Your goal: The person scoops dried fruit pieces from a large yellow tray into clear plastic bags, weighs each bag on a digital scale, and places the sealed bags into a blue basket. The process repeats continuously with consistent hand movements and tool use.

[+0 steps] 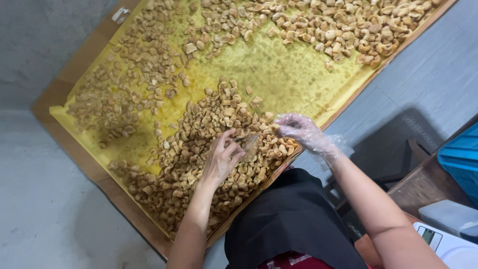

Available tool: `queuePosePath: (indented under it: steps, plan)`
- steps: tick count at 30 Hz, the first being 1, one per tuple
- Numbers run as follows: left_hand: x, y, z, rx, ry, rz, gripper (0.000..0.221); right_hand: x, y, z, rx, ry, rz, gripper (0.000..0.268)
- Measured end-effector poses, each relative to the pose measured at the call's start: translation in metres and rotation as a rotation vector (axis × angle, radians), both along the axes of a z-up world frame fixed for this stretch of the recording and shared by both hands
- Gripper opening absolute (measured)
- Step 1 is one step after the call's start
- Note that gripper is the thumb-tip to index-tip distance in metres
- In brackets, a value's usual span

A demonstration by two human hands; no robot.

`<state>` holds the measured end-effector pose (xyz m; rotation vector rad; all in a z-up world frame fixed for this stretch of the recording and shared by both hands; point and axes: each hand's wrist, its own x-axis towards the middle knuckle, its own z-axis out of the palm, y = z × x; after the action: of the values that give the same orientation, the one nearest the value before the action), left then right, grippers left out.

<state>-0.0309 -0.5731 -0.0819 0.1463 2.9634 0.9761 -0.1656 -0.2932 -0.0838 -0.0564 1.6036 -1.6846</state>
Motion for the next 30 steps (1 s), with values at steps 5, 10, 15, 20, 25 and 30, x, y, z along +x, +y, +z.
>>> queuePosePath:
  steps: [5, 10, 15, 20, 25, 30]
  plan:
    - [-0.001, 0.002, -0.006, -0.017, 0.146, 0.008, 0.025, 0.024, -0.057, 0.065, 0.119, 0.663, 0.34, 0.032]
    - [0.001, 0.002, -0.015, -0.051, 0.193, 0.014, 0.028, 0.035, -0.07, 0.092, 0.096, 1.259, 0.343, 0.025]
    - [0.006, 0.006, -0.018, 0.016, 0.184, 0.003, 0.027, 0.034, -0.071, 0.096, 0.283, 1.279, 0.445, 0.032]
    - [0.009, 0.006, -0.016, -0.008, 0.229, -0.015, 0.027, 0.037, -0.072, 0.089, 0.319, 1.311, 0.43, 0.029]
    - [0.013, 0.005, -0.02, 0.048, 0.196, -0.008, 0.028, 0.033, -0.062, 0.079, 0.292, 1.248, 0.395, 0.037]
    - [0.001, 0.002, -0.021, 0.128, 0.092, 0.017, 0.014, 0.032, -0.041, 0.064, 0.308, 1.124, 0.322, 0.029]
